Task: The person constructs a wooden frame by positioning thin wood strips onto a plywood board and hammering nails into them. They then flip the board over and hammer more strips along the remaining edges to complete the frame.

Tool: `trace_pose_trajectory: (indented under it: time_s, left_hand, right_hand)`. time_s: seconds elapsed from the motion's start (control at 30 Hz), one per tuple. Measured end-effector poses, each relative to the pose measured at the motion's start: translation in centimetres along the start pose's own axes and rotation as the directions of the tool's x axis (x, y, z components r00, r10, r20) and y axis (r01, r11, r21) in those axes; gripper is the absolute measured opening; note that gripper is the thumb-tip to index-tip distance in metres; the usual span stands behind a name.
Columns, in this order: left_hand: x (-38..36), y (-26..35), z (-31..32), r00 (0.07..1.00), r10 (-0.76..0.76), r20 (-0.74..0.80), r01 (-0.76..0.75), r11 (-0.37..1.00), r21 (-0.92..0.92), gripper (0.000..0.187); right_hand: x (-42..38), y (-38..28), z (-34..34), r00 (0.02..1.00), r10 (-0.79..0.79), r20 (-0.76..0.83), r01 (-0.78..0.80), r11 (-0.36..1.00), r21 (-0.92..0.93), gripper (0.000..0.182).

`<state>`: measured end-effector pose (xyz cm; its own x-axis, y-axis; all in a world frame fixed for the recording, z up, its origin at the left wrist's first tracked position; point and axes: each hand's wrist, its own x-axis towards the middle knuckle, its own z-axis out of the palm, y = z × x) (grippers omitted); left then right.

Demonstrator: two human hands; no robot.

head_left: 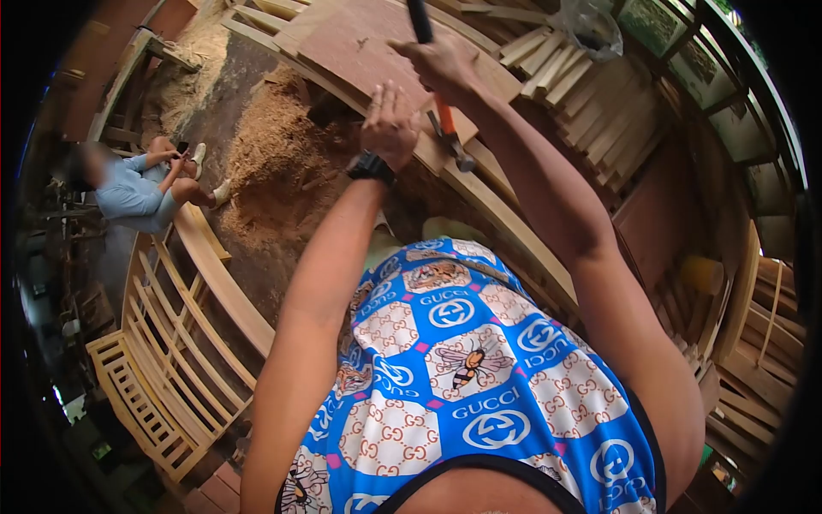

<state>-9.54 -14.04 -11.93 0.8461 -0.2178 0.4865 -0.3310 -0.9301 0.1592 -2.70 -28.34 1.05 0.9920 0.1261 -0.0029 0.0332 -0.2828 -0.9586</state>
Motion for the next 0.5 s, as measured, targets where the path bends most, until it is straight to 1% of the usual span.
trace_pose_trajectory:
  time_s: [0.03,0.1,0.13,0.17,0.2,0.23,0.27,0.3,0.33,0.37,0.4,0.43,0.47,0.5]
  left_hand:
    - [0.1,0.3,-0.6,1.000,0.001,-0.006,-0.001,1.000,0.014,0.062]
    - [0.1,0.9,-1.4,0.998,-0.016,0.065,0.016,1.000,-0.003,0.058]
    - [0.1,1.2,-1.7,1.000,-0.007,0.003,0.007,1.000,-0.024,0.052]
    - [0.1,1.3,-2.5,1.000,0.002,0.000,-0.002,1.000,-0.024,0.052]
    - [0.1,1.2,-3.4,0.997,-0.003,0.076,0.011,0.995,-0.100,0.052]
    - [0.2,0.9,-4.4,0.989,-0.002,0.148,0.028,0.985,-0.173,0.052]
    - [0.4,0.2,-5.8,0.993,0.088,0.083,-0.069,0.976,-0.205,0.046]
    - [0.9,-0.8,-5.6,0.991,0.104,0.080,-0.087,0.977,-0.196,0.046]
    - [2.1,-2.1,-7.1,0.986,0.046,0.160,0.006,0.950,-0.314,0.040]
    - [2.9,-3.3,-7.9,0.969,-0.002,0.247,0.108,0.902,-0.417,0.035]
    - [4.1,-4.6,-7.6,0.967,-0.117,0.225,0.198,0.903,-0.382,0.031]
    - [5.8,-5.8,-7.3,0.953,-0.230,0.195,0.287,0.892,-0.350,0.027]
    - [7.0,-7.8,-5.4,0.939,-0.306,0.158,0.345,0.850,-0.399,0.027]
    - [8.0,-8.3,-4.4,0.944,-0.297,0.142,0.330,0.853,-0.404,0.027]
  right_hand:
    - [-1.8,-1.0,-0.8,1.000,0.015,-0.003,-0.014,0.998,0.062,0.035]
    - [-3.9,-0.3,-1.6,0.996,-0.033,-0.084,0.048,0.981,0.186,0.038]
    - [-5.1,0.0,-2.3,0.996,-0.030,-0.090,0.047,0.981,0.190,0.038]
    - [-6.5,-0.3,-3.0,0.990,-0.067,-0.127,0.090,0.979,0.183,0.039]
    - [-7.9,-0.7,-3.5,0.982,-0.105,-0.160,0.132,0.976,0.173,0.041]
    - [-9.4,-1.5,-4.0,0.975,-0.131,-0.180,0.152,0.982,0.109,0.041]
    - [-10.4,-1.2,-4.4,0.968,-0.145,-0.207,0.159,0.986,0.055,0.044]
    - [-11.6,1.0,-4.9,0.958,-0.159,-0.238,0.167,0.986,0.012,0.047]
    - [-12.8,1.0,-5.7,0.955,-0.158,-0.250,0.167,0.986,0.013,0.047]
    - [-14.2,0.3,-6.5,0.963,-0.094,-0.252,0.077,0.994,-0.076,0.045]
    - [-15.2,0.0,-7.1,0.966,-0.031,-0.257,-0.012,0.986,-0.165,0.044]
    - [-16.1,0.6,-7.6,0.964,-0.037,-0.265,-0.008,0.986,-0.164,0.044]
    - [-16.7,1.4,-7.9,0.964,0.057,-0.260,-0.075,0.996,-0.057,0.042]
    - [-17.2,1.9,-8.1,0.959,0.143,-0.246,-0.135,0.990,0.049,0.041]
